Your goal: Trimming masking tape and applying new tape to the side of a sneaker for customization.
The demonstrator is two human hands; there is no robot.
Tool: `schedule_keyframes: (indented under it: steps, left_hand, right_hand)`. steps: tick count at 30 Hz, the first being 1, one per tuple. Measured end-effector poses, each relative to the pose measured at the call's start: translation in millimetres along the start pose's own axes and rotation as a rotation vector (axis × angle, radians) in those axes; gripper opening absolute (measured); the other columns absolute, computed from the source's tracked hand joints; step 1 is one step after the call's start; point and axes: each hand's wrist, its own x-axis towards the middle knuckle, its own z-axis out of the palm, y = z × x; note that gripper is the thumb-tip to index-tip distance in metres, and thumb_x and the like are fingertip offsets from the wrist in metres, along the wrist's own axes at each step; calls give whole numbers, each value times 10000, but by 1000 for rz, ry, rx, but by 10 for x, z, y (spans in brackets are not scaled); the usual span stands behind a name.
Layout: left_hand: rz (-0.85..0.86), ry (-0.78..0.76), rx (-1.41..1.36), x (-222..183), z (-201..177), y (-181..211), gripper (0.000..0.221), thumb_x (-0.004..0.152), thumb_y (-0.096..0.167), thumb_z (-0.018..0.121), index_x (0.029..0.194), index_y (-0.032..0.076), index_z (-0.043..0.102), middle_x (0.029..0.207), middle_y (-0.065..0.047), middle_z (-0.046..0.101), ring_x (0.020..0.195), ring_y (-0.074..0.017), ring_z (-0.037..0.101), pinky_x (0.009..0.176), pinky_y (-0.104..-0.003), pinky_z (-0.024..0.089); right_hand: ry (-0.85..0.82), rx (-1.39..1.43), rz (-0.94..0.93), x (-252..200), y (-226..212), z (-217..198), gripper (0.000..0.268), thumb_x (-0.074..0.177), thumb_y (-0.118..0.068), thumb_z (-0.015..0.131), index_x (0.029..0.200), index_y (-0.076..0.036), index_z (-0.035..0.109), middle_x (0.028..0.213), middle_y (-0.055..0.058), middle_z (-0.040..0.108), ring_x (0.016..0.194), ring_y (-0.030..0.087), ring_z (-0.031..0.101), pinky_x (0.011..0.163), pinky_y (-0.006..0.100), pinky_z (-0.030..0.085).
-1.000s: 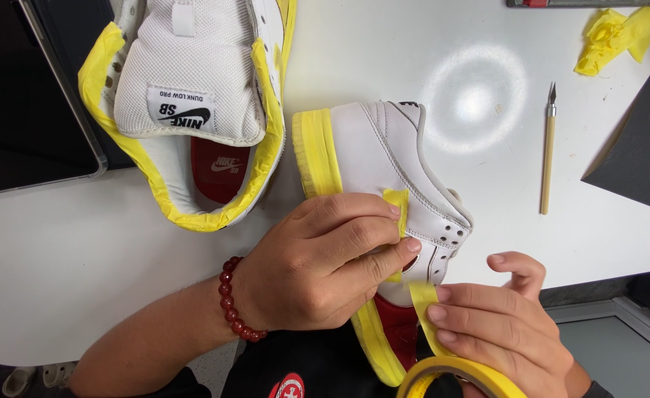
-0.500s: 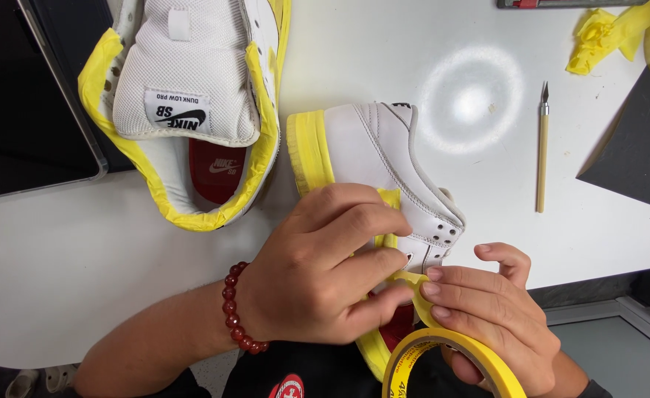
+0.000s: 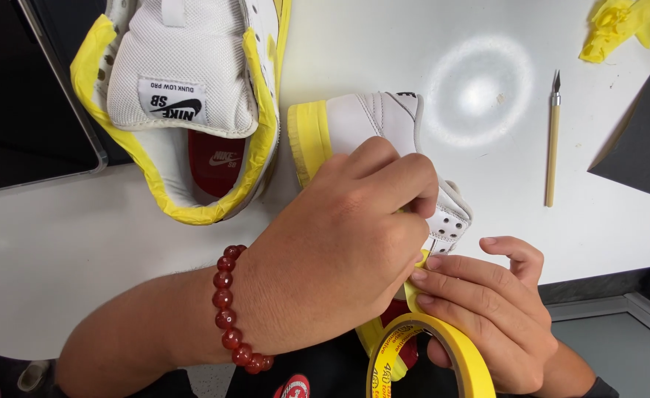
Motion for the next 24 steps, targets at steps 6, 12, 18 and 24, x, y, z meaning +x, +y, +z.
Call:
schedule_keyframes:
  steps: [6,12,18,24]
  left_hand:
    - [15,37,-30,-1,18,-29,126,787,11,753,725,9,643,1043,-71,600,1005,-239,565,894,-369,491]
    - [28,33,-58,-21,-18,-57,141,808,27,770,746,11,644,1030,-82,579,1004,-253,550,913,-356,496]
    - [32,103,-118,17,-34,-63,146,773,-19,757,702,-21,630,966,-95,581,946,-264,555,855,-371,487]
    - [36,117,-157,-1,-18,-95,133,771,-30,746,712,-20,627,987,-104,582,969,-277,547,867,-365,483]
  right_hand:
    - [-26,-40,25,39,-22,-10,397,959,-434,645,906,-56,754,926,65,758,969,223,740,1019,462,378]
    - [-27,-80,23,101,-52,-4,360,927,-428,686,883,-79,761,904,39,759,942,191,740,1035,463,361]
    - [-42,-106,73,142,-85,-1,308,900,-420,683,852,-124,754,914,16,756,945,168,728,1072,476,333]
    - [-77,-125,16,205,-46,-12,221,913,-316,691,824,-122,748,902,17,760,928,158,727,1055,477,341]
